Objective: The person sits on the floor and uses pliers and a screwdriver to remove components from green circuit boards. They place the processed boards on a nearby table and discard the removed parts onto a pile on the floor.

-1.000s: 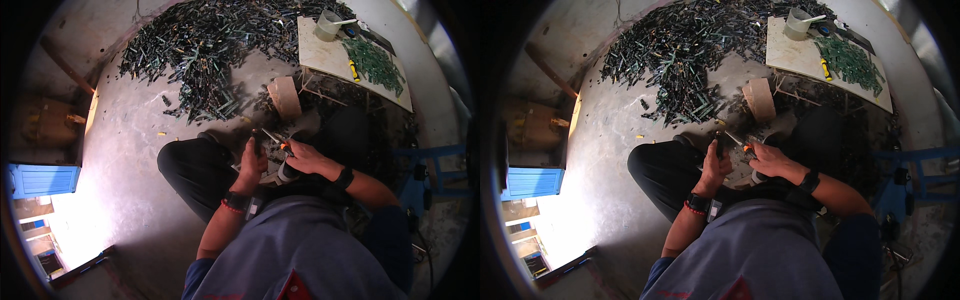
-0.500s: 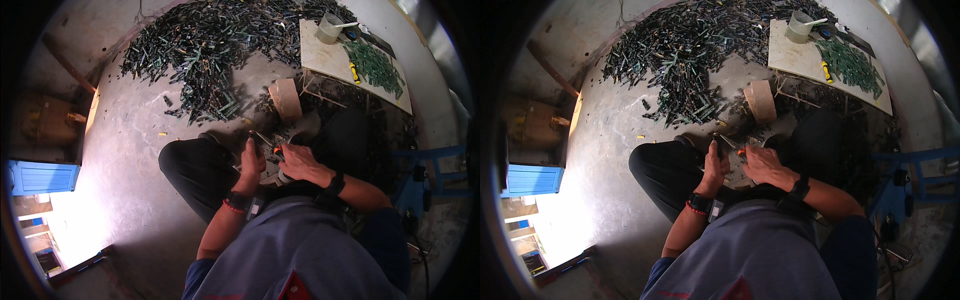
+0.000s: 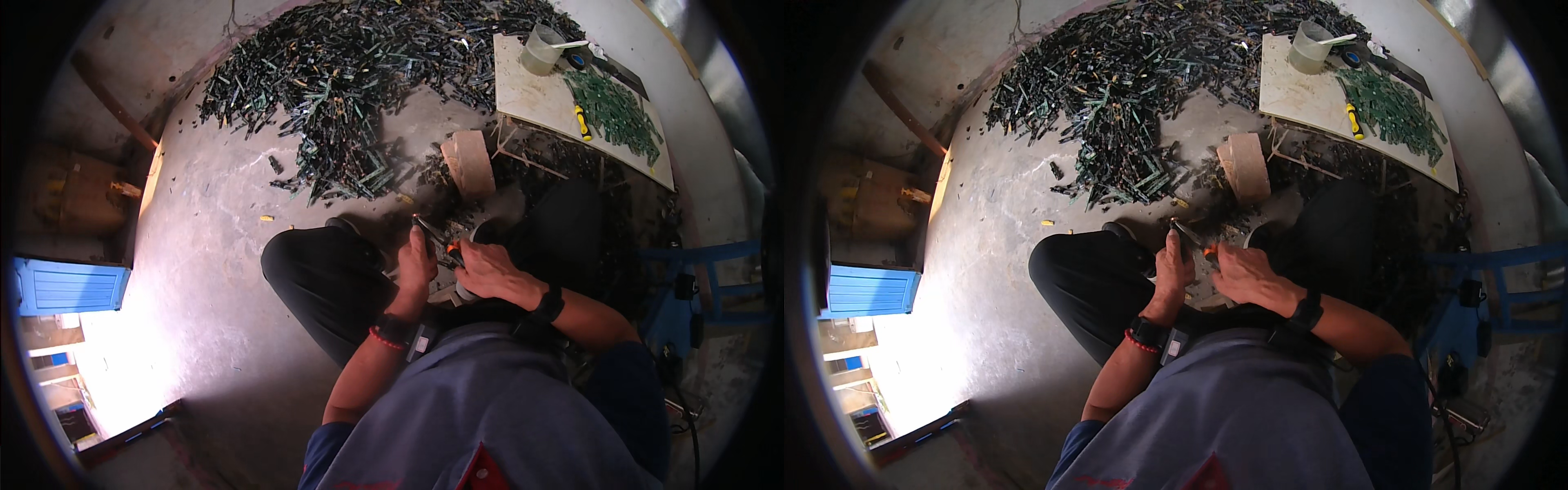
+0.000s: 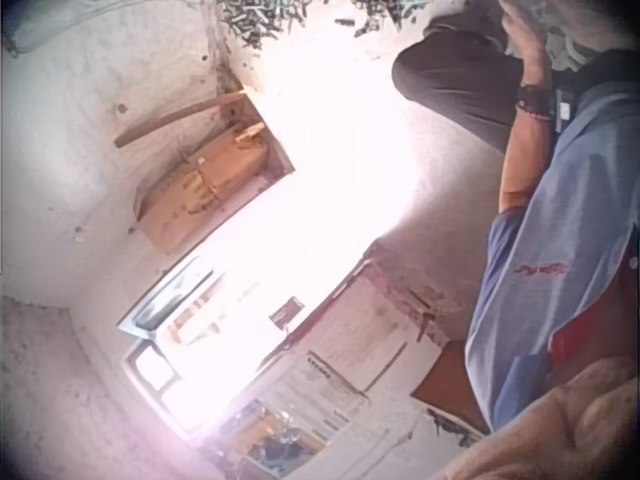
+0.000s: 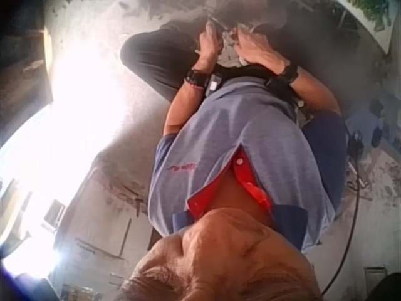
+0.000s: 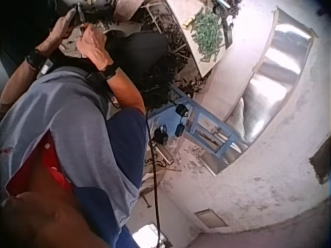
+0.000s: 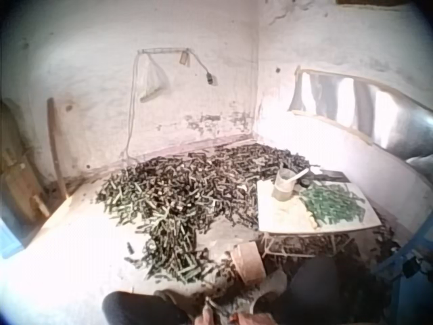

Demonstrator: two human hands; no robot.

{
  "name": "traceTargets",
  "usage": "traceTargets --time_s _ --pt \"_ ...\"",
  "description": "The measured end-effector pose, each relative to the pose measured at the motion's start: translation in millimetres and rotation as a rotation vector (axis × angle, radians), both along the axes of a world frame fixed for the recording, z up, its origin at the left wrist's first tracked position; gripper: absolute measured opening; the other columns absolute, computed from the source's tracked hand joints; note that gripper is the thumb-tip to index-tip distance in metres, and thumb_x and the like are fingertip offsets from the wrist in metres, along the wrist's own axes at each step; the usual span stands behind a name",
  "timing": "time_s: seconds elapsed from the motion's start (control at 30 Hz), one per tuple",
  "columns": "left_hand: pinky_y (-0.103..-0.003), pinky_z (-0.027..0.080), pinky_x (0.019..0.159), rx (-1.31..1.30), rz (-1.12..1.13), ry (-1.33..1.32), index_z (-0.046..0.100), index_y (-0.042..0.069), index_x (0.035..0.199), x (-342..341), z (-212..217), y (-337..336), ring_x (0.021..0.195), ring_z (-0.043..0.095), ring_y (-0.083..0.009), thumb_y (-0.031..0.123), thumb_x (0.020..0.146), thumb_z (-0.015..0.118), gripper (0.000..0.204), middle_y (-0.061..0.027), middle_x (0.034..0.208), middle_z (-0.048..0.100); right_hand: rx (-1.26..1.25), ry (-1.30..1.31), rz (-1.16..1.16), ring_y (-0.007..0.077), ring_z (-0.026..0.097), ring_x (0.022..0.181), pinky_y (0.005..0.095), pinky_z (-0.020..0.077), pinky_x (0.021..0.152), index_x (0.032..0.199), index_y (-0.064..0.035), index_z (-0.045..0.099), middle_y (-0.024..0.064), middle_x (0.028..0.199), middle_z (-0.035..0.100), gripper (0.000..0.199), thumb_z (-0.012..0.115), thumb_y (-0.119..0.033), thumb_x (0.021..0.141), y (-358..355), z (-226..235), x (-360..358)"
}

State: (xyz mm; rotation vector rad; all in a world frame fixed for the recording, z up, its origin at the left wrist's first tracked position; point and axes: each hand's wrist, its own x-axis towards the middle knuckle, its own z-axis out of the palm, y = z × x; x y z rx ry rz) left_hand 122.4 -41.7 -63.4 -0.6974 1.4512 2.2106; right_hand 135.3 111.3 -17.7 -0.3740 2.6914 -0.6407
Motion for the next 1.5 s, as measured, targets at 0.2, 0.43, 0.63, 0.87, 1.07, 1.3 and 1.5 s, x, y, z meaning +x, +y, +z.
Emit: traceTargets --time_s 0.2,0.43,0.63,0.87,1.07,1.3,1.5 --pt "-0.030 0.030 0.039 -0.237 -0.007 0.193 0.046 0.005 0.066 -0.6 -13.0 6.2 0.042 0.038 -0.0119 0.044 0.099 0.036 0.052 -0.0008 0.053 0.042 -0.118 -0.118 0.005 0.0414 0.059 0.071 0.0466 0.0459 0.063 0.091 0.0046 0.049 0.0229 0.075 0.060 0.031 0.055 -0.023 0.078 -2.5 4.7 1.9" --pt "-0.039 0.036 0.051 -0.585 -0.103 0.466 0.049 -0.002 0.074 0.3 -7.2 6.8 0.053 0.042 -0.0220 0.037 0.101 0.033 0.050 -0.0111 0.057 0.045 -0.254 -0.420 -0.150 0.0302 0.057 0.061 0.0379 0.0430 0.056 0.079 0.0018 0.053 0.0171 0.068 0.057 0.023 0.050 -0.021 0.078 -7.2 -3.8 1.2" --pt "-0.042 0.036 0.051 -0.636 -0.151 0.451 0.051 -0.002 0.076 0.9 -5.0 5.2 0.052 0.044 -0.0295 0.035 0.100 0.034 0.048 -0.0160 0.058 0.046 -0.753 -0.732 -0.273 0.0149 0.051 0.055 0.0318 0.0363 0.050 0.060 -0.0008 0.053 0.0071 0.058 0.053 0.028 0.050 -0.022 0.078 -8.1 -0.3 2.2" --pt "-0.047 0.040 0.055 -0.826 -0.148 0.519 0.053 -0.002 0.077 0.6 -8.4 7.1 0.060 0.051 -0.0426 0.036 0.099 0.036 0.047 -0.0224 0.064 0.054 -0.732 -0.763 -0.284 0.0143 0.050 0.053 0.0288 0.0349 0.047 0.062 -0.0017 0.055 0.0065 0.060 0.056 0.026 0.052 -0.023 0.077 -4.5 -1.8 -0.1" --pt "-0.051 0.043 0.060 -0.974 -0.206 0.450 0.056 0.000 0.080 -0.1 0.0 10.3 0.070 0.057 -0.0462 0.039 0.098 0.037 0.047 -0.0254 0.071 0.059 -0.768 -1.026 -0.345 0.0153 0.059 0.059 0.0269 0.0398 0.047 0.074 -0.0022 0.060 0.0071 0.069 0.063 0.022 0.054 -0.023 0.080 5.0 21.7 -18.6" --pt "-0.048 0.043 0.058 -1.017 -0.216 0.515 0.056 -0.003 0.079 -0.5 -16.0 13.1 0.065 0.058 -0.0419 0.039 0.099 0.035 0.050 -0.0228 0.067 0.057 -0.782 -1.101 -0.275 0.0132 0.061 0.063 0.0244 0.0353 0.046 0.083 -0.0046 0.062 0.0042 0.071 0.064 0.022 0.052 -0.025 0.082 20.3 18.4 -25.6" --pt "-0.046 0.041 0.059 -0.742 -0.189 0.473 0.056 -0.005 0.079 -0.9 -16.2 11.9 0.064 0.053 -0.0431 0.037 0.099 0.037 0.050 -0.0261 0.069 0.055 -0.840 -1.145 -0.354 0.0168 0.062 0.063 0.0257 0.0358 0.047 0.077 -0.0045 0.061 0.0067 0.071 0.065 0.022 0.052 -0.024 0.079 21.3 20.2 -22.9"
